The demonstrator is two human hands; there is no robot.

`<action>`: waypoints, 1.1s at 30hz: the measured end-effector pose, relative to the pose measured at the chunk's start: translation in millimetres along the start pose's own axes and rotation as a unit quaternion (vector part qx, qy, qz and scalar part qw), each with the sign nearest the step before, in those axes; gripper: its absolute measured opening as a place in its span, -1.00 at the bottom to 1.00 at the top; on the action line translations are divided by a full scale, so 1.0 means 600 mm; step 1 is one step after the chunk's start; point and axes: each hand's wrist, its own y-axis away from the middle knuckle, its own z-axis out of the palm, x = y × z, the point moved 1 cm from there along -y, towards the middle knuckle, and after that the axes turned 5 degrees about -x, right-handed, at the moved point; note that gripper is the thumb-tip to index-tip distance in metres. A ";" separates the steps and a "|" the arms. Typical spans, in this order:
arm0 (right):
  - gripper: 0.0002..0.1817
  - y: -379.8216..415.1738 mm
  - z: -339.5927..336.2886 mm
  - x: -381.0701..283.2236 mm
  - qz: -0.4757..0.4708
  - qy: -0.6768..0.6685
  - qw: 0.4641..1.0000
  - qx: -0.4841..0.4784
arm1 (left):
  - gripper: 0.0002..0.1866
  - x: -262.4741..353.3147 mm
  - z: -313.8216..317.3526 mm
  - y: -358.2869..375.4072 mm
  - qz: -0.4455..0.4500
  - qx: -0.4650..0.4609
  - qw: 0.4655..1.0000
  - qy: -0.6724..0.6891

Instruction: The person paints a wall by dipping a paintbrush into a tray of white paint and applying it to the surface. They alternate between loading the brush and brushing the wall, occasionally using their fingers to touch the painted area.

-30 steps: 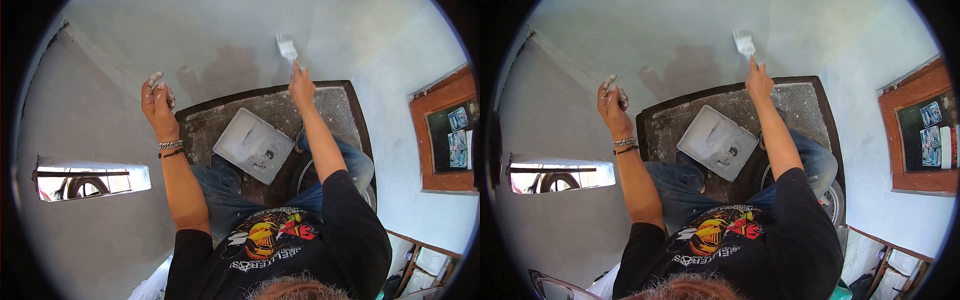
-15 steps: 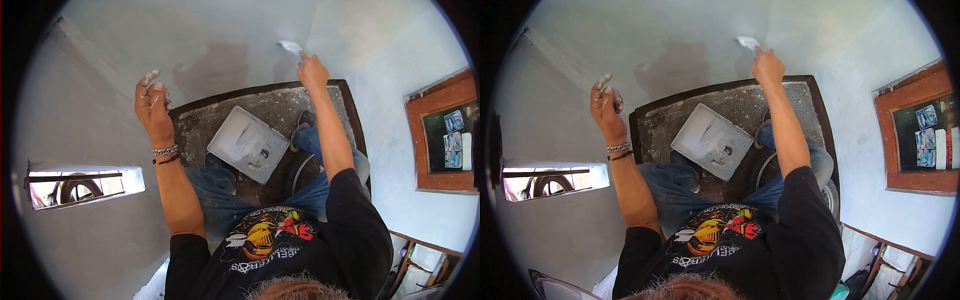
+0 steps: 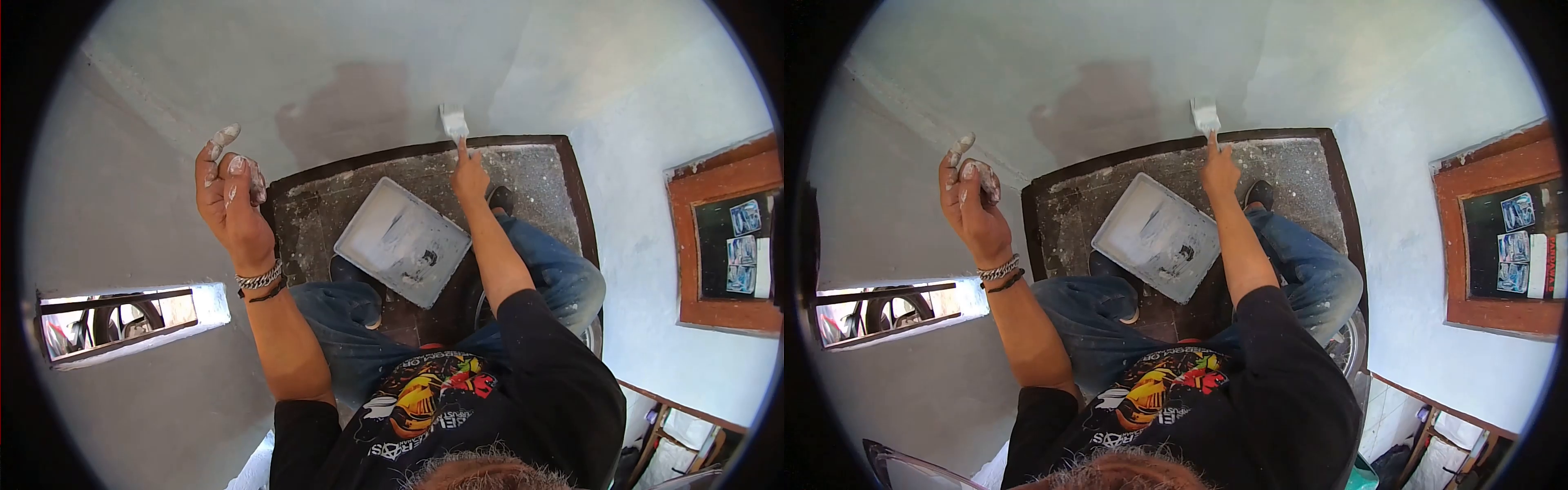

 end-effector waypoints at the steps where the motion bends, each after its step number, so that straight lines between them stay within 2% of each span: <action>1: -0.37 0.008 0.008 0.013 0.009 0.003 1.000 -0.017 | -0.63 -0.001 -0.003 0.000 0.002 -0.004 1.000 -0.001; 5: -0.45 -0.013 -0.033 0.026 0.003 0.055 0.996 -0.072 | -0.62 -0.003 -0.009 -0.001 0.006 -0.009 1.000 -0.002; 9: -0.44 -0.049 -0.209 -0.042 -0.075 0.108 0.991 -0.004 | -0.62 0.000 -0.013 -0.001 0.006 -0.017 1.000 -0.011; 11: -0.44 -0.030 -0.259 -0.044 -0.088 0.047 0.994 0.044 | -0.62 -0.002 -0.020 0.001 0.008 -0.012 1.000 -0.008; 15: -0.43 0.007 -0.225 -0.058 -0.094 -0.088 0.973 0.193 | -0.62 0.006 -0.017 -0.002 0.019 0.003 1.000 0.012; 18: -0.41 0.012 -0.175 -0.108 -0.115 -0.165 0.964 0.173 | -0.63 0.004 -0.013 -0.001 0.020 -0.013 1.000 0.003; 21: -0.38 0.000 -0.111 -0.156 -0.086 -0.076 0.990 0.083 | -0.64 0.002 -0.014 -0.001 0.019 -0.020 1.000 -0.010; 24: -0.37 0.012 -0.009 -0.137 -0.075 -0.051 0.995 0.034 | -0.65 -0.001 -0.022 -0.005 0.015 -0.005 1.000 0.001; 27: -0.40 0.052 0.064 -0.091 -0.068 -0.002 0.994 -0.087 | -0.66 -0.002 -0.034 -0.005 0.012 0.013 1.000 0.003; 30: -0.43 0.059 0.078 -0.094 -0.074 -0.007 0.993 -0.093 | -0.67 0.001 -0.040 -0.004 0.007 0.031 1.000 -0.003; 33: -0.43 0.029 -0.047 -0.202 -0.096 -0.027 0.993 -0.066 | -0.69 0.000 -0.042 -0.002 0.011 0.040 0.999 -0.006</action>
